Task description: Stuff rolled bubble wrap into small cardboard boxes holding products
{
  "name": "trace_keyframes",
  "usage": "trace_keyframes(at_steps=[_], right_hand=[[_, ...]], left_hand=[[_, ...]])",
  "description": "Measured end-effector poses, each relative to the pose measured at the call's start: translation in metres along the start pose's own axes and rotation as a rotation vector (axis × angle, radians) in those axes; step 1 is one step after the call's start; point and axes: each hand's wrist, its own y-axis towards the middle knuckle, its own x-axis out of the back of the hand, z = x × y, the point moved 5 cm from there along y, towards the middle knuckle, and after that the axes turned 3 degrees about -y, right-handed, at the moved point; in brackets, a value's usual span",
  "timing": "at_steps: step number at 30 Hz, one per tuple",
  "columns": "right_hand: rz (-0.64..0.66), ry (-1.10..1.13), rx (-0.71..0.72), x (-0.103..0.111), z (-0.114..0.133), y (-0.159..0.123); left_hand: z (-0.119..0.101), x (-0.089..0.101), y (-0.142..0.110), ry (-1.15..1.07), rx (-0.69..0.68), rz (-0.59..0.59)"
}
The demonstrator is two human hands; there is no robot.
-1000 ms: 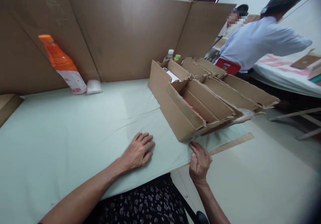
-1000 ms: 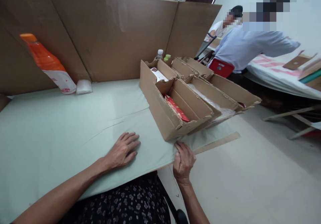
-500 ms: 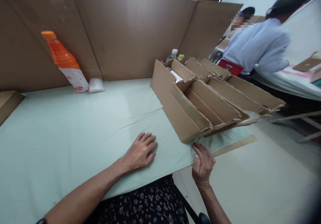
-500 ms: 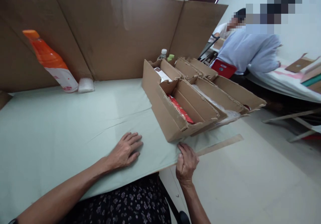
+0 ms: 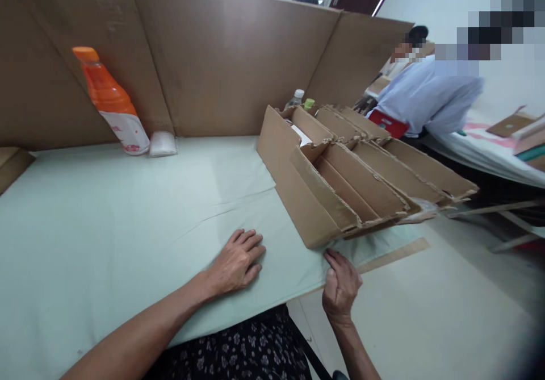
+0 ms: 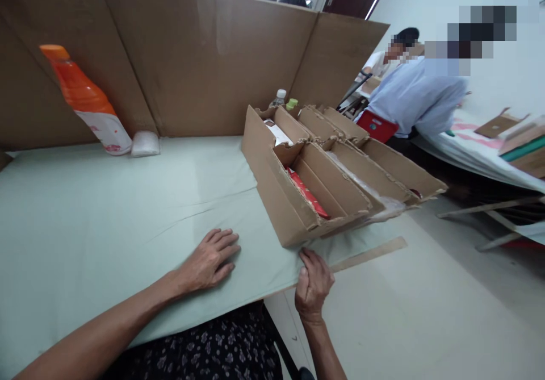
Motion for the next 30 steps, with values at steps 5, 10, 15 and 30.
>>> trace_keyframes(at_steps=[5,10,15,30], right_hand=[[-0.012,-0.02,-0.033,0.004,0.001,-0.003],[0.005,-0.069,-0.06,0.006,-0.001,-0.007],[0.027,-0.06,-0.063,0.011,-0.002,-0.007],[0.039,0.157,-0.091,0.118,-0.011,0.117]], left_hand=[[-0.002,-0.003,-0.003,0.071,-0.002,-0.012],[-0.003,-0.009,-0.004,0.204,-0.101,-0.058],[-0.005,-0.012,-0.002,0.316,-0.201,-0.109],[-0.012,-0.002,0.014,0.434,-0.343,-0.126]])
